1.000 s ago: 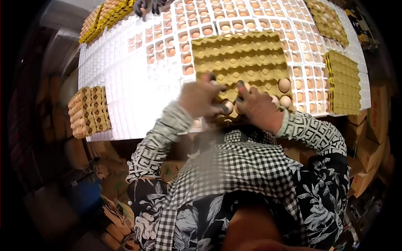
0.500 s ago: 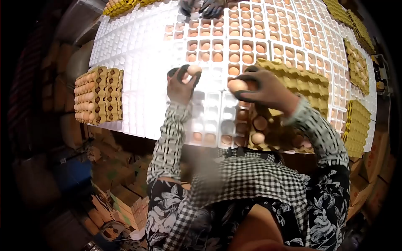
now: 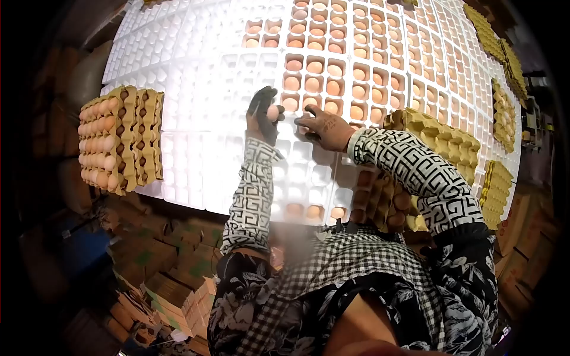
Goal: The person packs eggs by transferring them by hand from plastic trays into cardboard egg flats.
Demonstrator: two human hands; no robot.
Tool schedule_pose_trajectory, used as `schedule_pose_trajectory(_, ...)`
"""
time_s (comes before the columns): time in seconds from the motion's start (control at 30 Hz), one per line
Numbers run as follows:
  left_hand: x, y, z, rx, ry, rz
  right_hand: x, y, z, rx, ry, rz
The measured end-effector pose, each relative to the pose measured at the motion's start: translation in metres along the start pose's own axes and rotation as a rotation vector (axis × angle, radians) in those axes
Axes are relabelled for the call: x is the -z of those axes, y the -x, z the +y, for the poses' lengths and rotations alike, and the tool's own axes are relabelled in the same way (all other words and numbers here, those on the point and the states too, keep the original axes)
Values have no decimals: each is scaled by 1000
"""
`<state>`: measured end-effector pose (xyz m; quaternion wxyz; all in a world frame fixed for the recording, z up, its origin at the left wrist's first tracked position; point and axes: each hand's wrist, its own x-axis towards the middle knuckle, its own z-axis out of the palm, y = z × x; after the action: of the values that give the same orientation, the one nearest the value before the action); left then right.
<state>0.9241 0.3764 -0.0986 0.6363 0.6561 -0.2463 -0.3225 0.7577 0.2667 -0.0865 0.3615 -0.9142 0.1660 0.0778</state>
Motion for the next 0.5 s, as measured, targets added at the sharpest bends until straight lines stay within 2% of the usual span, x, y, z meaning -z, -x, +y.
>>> schedule_pose_trajectory(0.03,-2,5,-2,-83,-49,119,2,1,0,8,104,9)
schedule_pose_trajectory(0.1,-14,16,-4,204,-19,286,1,7,-1,24,305,21)
schedule_pose_trajectory(0.13,-17,13,-24,-408,-445,309,-4,16,-2,22,338,54)
schedule_pose_trajectory(0.17,-18,17,-42,-436,-767,224,-5,20,1,1,373,35)
schedule_pose_trajectory(0.23,-23,19,-57,-542,-1114,10,8,34,-10,-44,446,-4)
schedule_pose_trajectory(0.27,-26,22,-64,-503,-1159,-33,23,37,-13,-106,364,-12)
schedule_pose_trajectory(0.3,-25,24,-60,-484,-1177,-28,47,48,-18,-91,339,95)
schedule_pose_trajectory(0.33,-25,26,-54,-464,-1118,20,92,67,-30,-130,58,128)
schedule_pose_trajectory(0.37,-26,29,-46,-444,-1054,59,120,95,-25,-88,-191,359)
schedule_pose_trajectory(0.4,-29,31,-36,-448,-776,44,150,137,-24,-178,-468,517)
schedule_pose_trajectory(0.43,-41,36,-22,-436,-490,12,173,177,12,57,-405,732)
schedule_pose_trajectory(0.5,-82,76,58,-501,-493,-178,203,268,32,13,-446,887)
